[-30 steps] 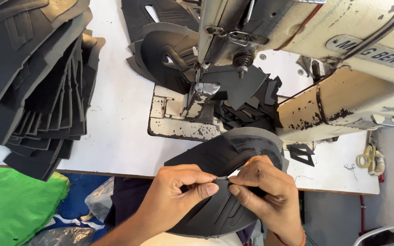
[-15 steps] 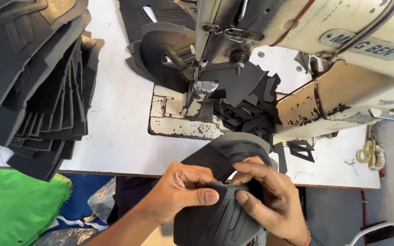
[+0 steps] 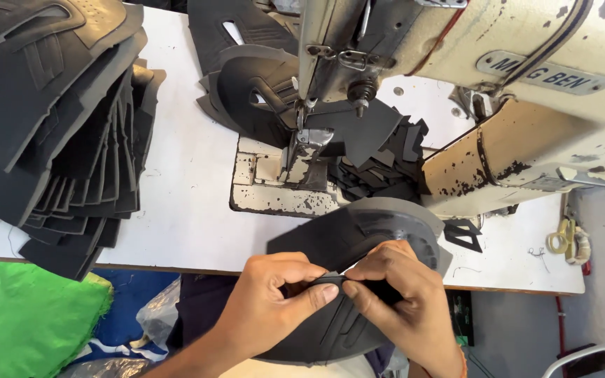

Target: The person sews black rubber-like material pieces using a sewing machine. They repeatedly pick up a main piece, attach a smaller strip to it, and feed the assembly through the machine to stitch them together. The person handles the materials by hand, aligning them before sewing.

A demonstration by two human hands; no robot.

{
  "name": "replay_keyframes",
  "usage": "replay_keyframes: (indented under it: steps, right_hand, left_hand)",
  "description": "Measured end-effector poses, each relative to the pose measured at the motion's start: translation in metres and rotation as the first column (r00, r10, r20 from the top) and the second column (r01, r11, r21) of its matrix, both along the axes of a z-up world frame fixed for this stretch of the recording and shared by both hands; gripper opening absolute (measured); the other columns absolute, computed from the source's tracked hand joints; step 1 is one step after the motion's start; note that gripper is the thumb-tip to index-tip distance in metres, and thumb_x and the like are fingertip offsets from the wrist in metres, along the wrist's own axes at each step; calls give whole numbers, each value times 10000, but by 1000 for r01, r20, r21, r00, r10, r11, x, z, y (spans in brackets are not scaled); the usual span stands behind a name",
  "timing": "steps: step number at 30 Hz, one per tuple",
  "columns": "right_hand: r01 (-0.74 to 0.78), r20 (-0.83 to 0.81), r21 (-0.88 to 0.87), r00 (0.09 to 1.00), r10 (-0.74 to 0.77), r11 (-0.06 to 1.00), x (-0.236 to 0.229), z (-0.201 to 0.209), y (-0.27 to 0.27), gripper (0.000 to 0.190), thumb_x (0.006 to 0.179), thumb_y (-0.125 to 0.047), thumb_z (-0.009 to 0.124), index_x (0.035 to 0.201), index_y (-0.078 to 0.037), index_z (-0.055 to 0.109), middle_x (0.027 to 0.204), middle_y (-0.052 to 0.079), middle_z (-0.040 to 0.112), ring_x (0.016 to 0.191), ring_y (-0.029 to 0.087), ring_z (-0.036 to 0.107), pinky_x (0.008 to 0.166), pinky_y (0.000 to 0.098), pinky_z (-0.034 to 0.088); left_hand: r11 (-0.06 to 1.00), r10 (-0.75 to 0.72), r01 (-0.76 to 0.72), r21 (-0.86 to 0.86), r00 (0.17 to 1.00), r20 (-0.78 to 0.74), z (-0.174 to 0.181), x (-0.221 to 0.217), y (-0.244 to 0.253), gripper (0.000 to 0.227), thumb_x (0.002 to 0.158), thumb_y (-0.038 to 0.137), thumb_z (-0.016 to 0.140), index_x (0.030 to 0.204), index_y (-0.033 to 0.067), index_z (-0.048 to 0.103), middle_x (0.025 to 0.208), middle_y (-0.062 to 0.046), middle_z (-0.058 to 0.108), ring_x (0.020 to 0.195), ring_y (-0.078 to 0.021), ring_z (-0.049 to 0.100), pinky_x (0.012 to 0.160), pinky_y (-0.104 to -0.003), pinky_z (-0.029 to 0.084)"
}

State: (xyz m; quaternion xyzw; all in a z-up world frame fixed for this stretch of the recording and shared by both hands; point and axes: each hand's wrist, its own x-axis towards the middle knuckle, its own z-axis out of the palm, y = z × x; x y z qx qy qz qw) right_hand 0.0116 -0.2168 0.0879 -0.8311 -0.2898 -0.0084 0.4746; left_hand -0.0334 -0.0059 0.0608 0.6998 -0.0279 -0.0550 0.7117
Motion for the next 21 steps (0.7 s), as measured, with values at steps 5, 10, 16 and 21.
replay_keyframes:
  steps: [5, 10, 16, 21]
  right_hand:
    - [34, 157, -85, 987, -20, 996, 0, 14, -8, 237, 679, -30, 840, 889, -36, 729, 830, 40, 714, 882, 222, 683, 847, 345, 520]
    - [123, 347, -211, 937, -43, 970, 17, 20, -9, 283, 689, -91, 839, 953, -111, 738, 888, -16, 705, 914, 155, 686, 925, 348, 501]
    - [279, 573, -345, 819, -35, 896, 81, 15, 81, 300, 831, -160, 769, 1118, -83, 721, 1186, 57, 693, 1202, 285, 587, 1148, 508, 304]
    - [245, 518, -305, 854, -55, 920, 132, -15, 106, 283, 919, -132, 712, 1201, -113, 729, 1293, 9, 692, 1278, 260, 578, 1151, 485, 277]
  left_hand:
    - [997, -55, 57, -43, 997, 60, -5, 13, -10, 153, 872, 121, 785, 983, 15, 792, 735, -25, 659, 659, -83, 593, 577, -259, 470]
    - [995, -65, 80, -56, 970, 236, -2, 40, -9, 149, 895, 117, 761, 991, 3, 771, 790, -46, 685, 706, -97, 639, 610, -262, 490]
    - [959, 284, -280, -49, 948, 146, -30, 117, 34, 123, 843, 98, 790, 911, -5, 785, 765, -22, 760, 671, -54, 664, 596, -233, 520]
    - [903, 418, -426, -49, 900, -128, -36, 161, 57, 117, 838, 70, 804, 877, -39, 792, 700, -27, 727, 605, -46, 580, 544, -228, 467]
